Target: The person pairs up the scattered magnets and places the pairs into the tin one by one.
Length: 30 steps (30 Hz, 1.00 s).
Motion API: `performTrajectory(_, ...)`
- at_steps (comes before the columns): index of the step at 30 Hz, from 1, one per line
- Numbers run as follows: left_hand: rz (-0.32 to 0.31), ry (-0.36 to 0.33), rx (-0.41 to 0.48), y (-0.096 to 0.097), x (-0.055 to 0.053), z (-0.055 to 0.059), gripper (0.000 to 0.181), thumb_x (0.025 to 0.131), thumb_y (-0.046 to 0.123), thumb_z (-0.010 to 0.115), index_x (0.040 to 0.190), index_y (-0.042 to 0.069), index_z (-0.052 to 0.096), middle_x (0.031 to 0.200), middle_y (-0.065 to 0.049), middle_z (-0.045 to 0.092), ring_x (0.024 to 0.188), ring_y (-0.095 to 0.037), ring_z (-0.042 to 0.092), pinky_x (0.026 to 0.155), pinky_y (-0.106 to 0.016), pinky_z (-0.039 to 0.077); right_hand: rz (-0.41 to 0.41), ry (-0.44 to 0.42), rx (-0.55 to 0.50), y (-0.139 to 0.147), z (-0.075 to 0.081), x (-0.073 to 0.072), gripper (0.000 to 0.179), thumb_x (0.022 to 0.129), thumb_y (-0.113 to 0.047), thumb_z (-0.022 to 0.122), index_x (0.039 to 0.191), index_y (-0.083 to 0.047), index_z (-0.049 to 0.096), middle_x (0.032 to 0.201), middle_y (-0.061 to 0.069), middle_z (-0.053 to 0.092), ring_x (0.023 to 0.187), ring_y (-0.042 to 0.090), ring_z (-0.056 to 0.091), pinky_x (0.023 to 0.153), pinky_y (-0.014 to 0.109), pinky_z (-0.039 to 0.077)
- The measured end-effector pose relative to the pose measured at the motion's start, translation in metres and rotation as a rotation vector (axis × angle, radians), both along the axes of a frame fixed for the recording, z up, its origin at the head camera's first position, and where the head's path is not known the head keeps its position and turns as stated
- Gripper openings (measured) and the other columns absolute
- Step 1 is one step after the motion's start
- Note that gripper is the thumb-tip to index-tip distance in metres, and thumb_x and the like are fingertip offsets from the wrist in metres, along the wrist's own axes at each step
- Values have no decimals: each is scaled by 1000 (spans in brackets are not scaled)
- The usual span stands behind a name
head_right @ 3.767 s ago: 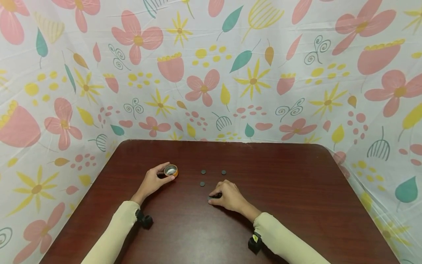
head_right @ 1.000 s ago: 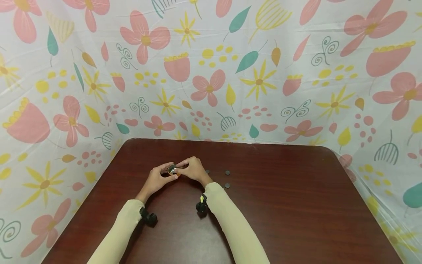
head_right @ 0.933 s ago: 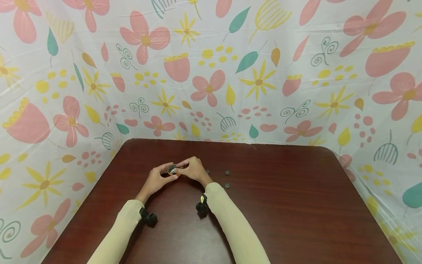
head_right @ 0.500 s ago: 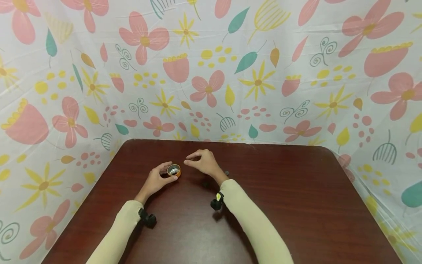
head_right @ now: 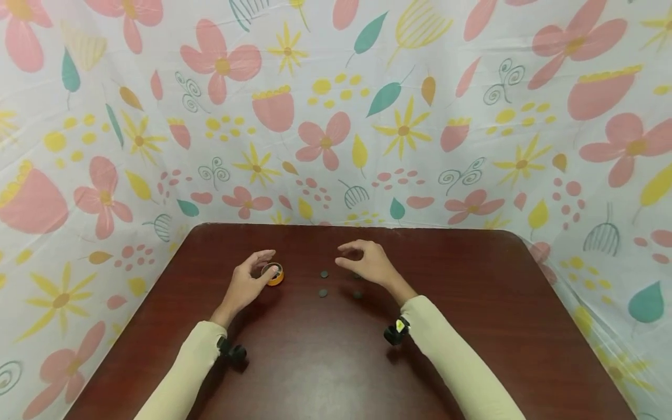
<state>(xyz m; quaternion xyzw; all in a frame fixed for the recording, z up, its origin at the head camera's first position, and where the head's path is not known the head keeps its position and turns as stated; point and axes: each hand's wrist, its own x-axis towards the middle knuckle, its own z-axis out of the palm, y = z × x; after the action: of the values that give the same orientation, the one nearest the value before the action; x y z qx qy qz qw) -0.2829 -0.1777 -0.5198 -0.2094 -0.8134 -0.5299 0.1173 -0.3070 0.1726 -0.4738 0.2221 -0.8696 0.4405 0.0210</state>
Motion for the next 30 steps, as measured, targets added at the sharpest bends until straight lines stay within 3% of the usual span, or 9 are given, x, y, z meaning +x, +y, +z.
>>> performTrajectory(6,-153,100,-67,24,9,13,46,97,23,74,141,17,60,133,-8,67,120,-32,65,98,-51,53,-26,34,51,26,-10,19,41,91,-45,78,124,-21,74,119,4,71,103,25,66,81,40,55)
performTrajectory(11,-259,13,-156,43,11,14,50,97,31,74,142,15,60,135,-6,67,119,-33,65,101,-44,53,-26,28,98,38,-21,30,42,89,-40,81,121,-13,76,113,2,72,105,23,66,84,42,56)
performTrajectory(16,-287,-79,-244,58,9,6,51,97,35,73,140,10,63,136,-5,66,119,-22,65,100,-42,53,1,17,119,40,-33,34,37,89,-37,82,115,-11,78,109,1,73,105,23,67,87,46,56)
performTrajectory(20,-303,-111,-287,65,5,-4,47,97,35,73,136,10,67,131,-3,67,113,-17,66,96,-39,55,30,11,136,38,-42,36,33,89,-34,82,113,-13,79,109,-2,73,103,20,68,83,39,58)
performTrajectory(26,-303,-104,-343,69,-2,-18,37,96,35,75,127,15,74,119,4,66,97,-12,63,85,-32,55,45,6,159,38,-51,38,25,88,-29,83,109,-14,81,100,-5,72,85,10,65,70,26,54)
performTrajectory(30,-289,-90,-372,70,-4,-25,30,95,31,76,122,17,76,111,5,65,88,-9,59,76,-28,53,44,24,170,37,-55,39,21,87,-26,84,105,-15,82,94,-6,71,77,7,59,64,25,51)
